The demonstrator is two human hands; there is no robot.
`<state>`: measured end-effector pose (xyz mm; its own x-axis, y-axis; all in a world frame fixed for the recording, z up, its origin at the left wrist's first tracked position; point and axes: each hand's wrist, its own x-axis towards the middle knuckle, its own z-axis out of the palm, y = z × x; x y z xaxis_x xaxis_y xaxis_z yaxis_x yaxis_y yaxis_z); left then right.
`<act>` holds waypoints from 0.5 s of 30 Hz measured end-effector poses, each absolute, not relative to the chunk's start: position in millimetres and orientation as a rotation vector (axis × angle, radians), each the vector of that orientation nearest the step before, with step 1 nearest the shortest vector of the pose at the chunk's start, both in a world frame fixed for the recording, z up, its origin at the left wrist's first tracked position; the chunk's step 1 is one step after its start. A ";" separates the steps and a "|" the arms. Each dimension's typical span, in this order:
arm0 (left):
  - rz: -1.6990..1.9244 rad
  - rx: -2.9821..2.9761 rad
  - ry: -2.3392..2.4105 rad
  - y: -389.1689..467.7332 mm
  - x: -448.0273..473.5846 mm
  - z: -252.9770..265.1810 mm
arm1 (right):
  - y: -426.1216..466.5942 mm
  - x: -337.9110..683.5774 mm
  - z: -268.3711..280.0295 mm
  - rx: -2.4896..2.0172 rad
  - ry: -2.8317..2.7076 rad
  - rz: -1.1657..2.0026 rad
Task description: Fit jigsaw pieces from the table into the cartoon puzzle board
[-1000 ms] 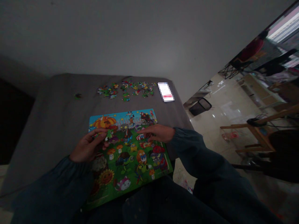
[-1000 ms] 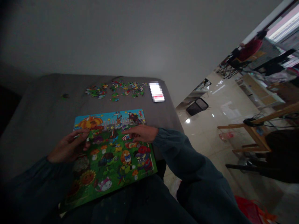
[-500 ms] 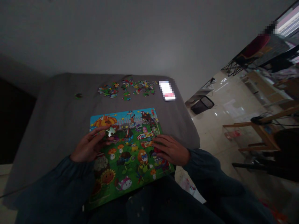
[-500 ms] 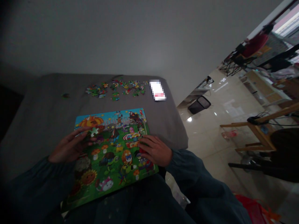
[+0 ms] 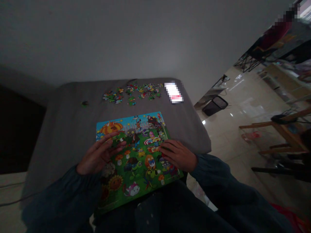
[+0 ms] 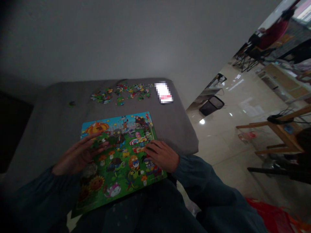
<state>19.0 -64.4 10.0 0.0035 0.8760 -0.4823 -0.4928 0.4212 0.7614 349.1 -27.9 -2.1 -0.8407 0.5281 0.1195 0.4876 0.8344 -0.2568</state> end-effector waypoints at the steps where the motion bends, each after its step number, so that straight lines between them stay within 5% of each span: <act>1: 1.135 0.436 1.106 -65.9 21.2 13.2 | -27.9 349.2 -0.9 -0.793 -2.813 0.343; 15: 0.852 0.618 0.945 -89.8 82.1 37.2 | -34.6 294.0 31.2 -0.929 -1.908 1.516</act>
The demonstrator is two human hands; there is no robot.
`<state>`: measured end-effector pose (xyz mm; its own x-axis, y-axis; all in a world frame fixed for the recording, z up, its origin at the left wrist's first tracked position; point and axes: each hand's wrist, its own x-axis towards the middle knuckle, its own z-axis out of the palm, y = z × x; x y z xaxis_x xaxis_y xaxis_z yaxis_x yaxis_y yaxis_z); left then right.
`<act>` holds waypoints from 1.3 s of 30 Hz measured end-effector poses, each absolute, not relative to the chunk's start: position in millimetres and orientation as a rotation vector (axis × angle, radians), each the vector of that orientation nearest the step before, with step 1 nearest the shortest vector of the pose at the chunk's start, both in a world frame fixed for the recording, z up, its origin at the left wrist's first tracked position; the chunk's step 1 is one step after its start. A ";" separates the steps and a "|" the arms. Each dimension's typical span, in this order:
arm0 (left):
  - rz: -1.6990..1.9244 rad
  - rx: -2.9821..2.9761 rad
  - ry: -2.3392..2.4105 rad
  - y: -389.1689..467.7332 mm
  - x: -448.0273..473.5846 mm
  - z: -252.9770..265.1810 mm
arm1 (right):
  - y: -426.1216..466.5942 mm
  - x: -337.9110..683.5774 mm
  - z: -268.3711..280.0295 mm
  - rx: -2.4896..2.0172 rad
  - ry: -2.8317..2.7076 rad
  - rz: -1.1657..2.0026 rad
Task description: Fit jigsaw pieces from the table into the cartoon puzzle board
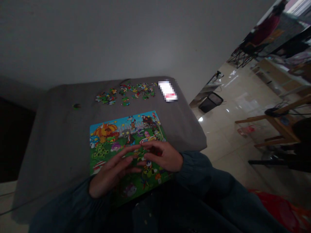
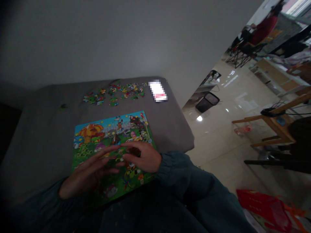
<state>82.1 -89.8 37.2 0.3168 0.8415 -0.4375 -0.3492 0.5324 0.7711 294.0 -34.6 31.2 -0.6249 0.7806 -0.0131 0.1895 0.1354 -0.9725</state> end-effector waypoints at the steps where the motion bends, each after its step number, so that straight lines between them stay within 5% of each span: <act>1: 0.844 0.632 0.948 -90.4 79.6 36.7 | -32.8 294.4 29.7 -0.922 -1.894 1.509; 9: 0.921 0.615 1.026 -91.7 60.1 20.9 | -38.4 302.8 22.4 -0.989 -2.083 1.326; 22: 1.123 0.491 1.078 -93.4 31.5 -6.4 | -39.8 258.5 13.9 -0.865 -2.853 0.423; 26: 1.132 0.515 1.047 -93.4 33.4 -10.0 | -37.8 251.2 3.7 -0.853 -2.812 0.570; 32: 1.140 0.522 1.022 -93.8 30.6 -11.8 | -36.9 274.9 25.2 -0.910 -2.367 1.232; 39: 1.142 0.513 1.000 -94.0 30.5 -15.3 | -68.0 328.4 31.1 -1.112 -2.221 1.128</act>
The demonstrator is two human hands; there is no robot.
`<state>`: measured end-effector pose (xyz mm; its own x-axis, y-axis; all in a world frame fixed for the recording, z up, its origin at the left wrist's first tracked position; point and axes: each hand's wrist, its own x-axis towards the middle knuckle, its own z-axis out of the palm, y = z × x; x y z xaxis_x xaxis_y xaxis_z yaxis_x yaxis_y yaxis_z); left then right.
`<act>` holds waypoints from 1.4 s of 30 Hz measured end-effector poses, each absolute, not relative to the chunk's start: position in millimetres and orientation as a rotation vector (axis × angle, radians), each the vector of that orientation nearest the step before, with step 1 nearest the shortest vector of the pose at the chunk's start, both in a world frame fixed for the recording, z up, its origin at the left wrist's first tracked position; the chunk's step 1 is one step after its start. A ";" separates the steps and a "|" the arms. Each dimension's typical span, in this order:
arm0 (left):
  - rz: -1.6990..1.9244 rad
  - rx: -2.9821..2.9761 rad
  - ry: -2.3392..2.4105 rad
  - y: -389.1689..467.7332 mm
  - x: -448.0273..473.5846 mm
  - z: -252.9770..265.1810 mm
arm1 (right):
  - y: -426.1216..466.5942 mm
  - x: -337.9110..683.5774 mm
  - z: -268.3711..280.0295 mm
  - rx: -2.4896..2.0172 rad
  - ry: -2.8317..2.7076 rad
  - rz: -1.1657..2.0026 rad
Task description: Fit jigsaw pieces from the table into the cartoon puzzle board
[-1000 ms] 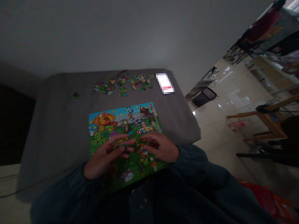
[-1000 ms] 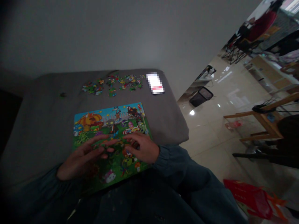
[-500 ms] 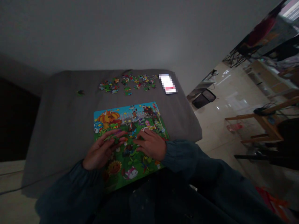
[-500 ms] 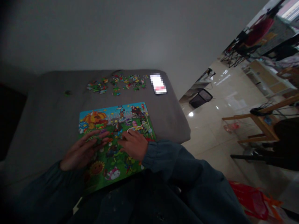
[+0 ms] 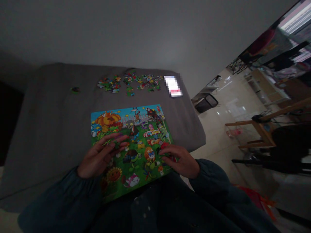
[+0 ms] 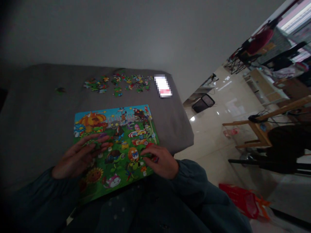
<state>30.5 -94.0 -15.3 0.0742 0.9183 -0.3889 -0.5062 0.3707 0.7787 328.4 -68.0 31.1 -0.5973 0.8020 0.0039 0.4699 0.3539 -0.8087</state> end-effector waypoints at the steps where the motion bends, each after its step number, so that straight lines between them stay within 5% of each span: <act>1: 1.139 0.513 0.998 -94.2 30.8 -14.9 | -73.3 331.1 28.0 -1.141 -2.242 1.095; 34: 0.985 0.639 1.075 -97.1 25.0 -7.0 | -86.5 330.4 -6.9 -1.146 -2.332 0.591; 42: 0.666 0.919 1.298 -106.9 41.5 18.2 | -97.0 322.6 18.6 -0.948 -2.207 0.806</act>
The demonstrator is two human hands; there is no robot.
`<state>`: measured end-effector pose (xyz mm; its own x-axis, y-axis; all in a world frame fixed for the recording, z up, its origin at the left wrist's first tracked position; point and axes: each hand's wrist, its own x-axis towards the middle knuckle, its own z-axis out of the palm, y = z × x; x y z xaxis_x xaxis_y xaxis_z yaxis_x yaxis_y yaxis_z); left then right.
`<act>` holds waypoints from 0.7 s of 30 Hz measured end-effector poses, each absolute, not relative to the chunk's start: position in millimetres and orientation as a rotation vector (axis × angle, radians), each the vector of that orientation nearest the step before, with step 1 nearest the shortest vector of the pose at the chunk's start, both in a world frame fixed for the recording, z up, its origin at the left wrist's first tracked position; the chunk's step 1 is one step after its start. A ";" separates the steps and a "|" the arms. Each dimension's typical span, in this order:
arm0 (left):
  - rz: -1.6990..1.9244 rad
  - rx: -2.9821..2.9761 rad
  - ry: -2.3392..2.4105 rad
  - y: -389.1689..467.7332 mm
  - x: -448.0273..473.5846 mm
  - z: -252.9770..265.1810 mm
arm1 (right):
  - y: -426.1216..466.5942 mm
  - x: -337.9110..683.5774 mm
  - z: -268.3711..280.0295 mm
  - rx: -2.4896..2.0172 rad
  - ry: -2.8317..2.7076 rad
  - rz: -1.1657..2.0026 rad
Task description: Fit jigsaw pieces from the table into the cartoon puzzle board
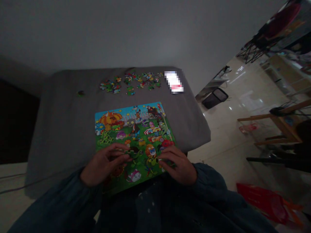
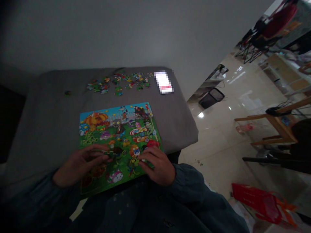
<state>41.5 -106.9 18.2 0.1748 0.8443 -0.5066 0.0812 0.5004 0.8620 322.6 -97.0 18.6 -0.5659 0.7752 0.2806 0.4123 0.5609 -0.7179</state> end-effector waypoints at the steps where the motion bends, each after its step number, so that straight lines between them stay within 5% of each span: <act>1: 0.630 0.972 1.297 -108.9 47.4 20.7 | -99.7 318.4 20.3 -0.928 -2.204 0.858; 9: 0.435 1.221 1.282 -133.3 69.9 22.9 | -112.6 289.4 7.2 -0.795 -2.237 1.111; 21: 0.678 1.025 1.302 -153.9 53.8 19.2 | -108.8 282.9 2.8 -0.915 -2.172 1.331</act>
